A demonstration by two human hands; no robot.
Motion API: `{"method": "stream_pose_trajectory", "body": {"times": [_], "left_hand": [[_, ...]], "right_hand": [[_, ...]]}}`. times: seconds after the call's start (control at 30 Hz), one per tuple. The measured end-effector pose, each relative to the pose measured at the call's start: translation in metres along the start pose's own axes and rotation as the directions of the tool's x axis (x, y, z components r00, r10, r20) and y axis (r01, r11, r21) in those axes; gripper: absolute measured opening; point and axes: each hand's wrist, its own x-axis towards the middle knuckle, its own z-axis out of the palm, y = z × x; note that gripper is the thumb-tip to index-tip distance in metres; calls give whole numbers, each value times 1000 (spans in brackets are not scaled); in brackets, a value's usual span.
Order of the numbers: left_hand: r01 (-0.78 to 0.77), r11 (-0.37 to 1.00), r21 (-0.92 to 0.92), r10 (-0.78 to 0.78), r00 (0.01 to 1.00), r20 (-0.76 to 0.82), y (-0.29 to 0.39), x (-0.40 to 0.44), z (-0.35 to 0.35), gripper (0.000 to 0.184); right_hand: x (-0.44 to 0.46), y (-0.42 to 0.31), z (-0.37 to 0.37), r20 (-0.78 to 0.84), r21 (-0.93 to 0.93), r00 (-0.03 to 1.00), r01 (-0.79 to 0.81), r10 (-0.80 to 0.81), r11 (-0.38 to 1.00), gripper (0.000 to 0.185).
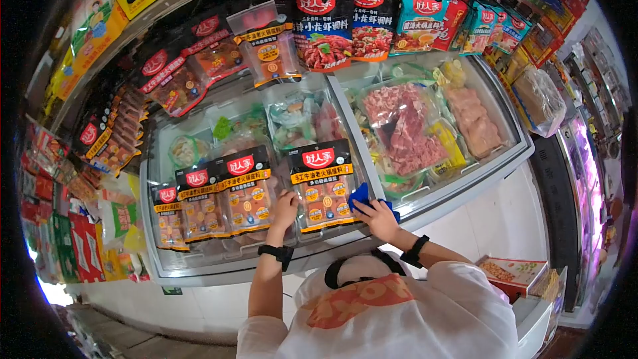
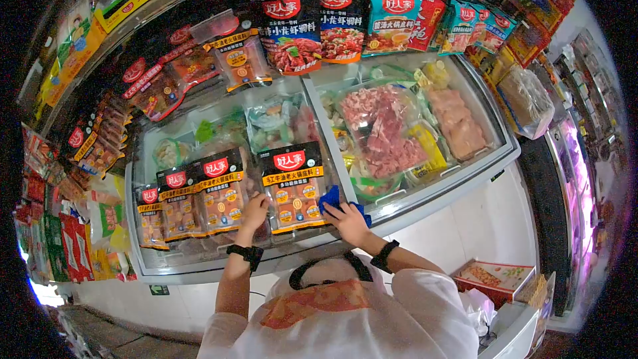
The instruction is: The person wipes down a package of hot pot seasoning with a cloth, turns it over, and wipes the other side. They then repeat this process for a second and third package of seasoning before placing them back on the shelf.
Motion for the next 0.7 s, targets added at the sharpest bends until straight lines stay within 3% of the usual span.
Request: {"method": "stream_pose_trajectory", "body": {"times": [0.13, 0.2, 0.23, 0.27, 0.3, 0.33, 0.4, 0.47, 0.53, 0.57, 0.6, 0.7], "left_hand": [[20, 999, 30, -21, 999, 43, 1, 1, -5, 15], [22, 1000, 20, -23, 998, 62, 2, 1, -7, 16], [33, 999, 0, -33, 998, 61, 1, 1, -6, 17], [44, 999, -21, -43, 997, 60, 0, 1, -4, 17], [43, 999, -25, -41, 997, 59, 0, 1, -3, 17], [29, 1000, -6, -29, 999, 34, 2, 0, -3, 17], [13, 1000, 19, -13, 1000, 15, 2, -1, -5, 17], [14, 1000, 8, -14, 998, 63, 2, 1, -7, 17], [-28, 1000, -2, 28, 999, 31, -12, 5, 1, 16], [-67, 998, -13, 67, 998, -2, -21, 6, 5, 15], [-67, 998, -14, 67, 998, 0, -21, 6, 5, 15], [-46, 998, -48, 46, 999, -18, -18, 7, 5, 12]], "right_hand": [[-20, 15, -15, 68, 36, 971, 227, -229, 973, 54], [-12, 23, -24, 50, 95, 990, 125, -130, 988, 55], [-2, 19, -30, 4, 133, 1000, 4, -5, 991, 54], [13, 13, -30, 6, 129, 1000, 3, -4, 992, 54], [30, 2, -29, -184, 183, 969, -130, 164, 974, 54], [45, -10, -27, -356, 262, 874, -245, 330, 933, 55], [73, -27, 8, -320, 379, 883, -213, 343, 901, 53], [86, -58, 21, -15, 195, 999, 39, -37, 980, 50], [93, -81, 22, -108, 208, 927, 374, -359, 904, 46], [96, -83, 19, -30, 176, 895, 443, -445, 879, 45], [98, -80, 19, -29, 177, 895, 442, -444, 879, 45], [103, -56, 23, -173, 137, 977, 151, -127, 979, 46]]}}
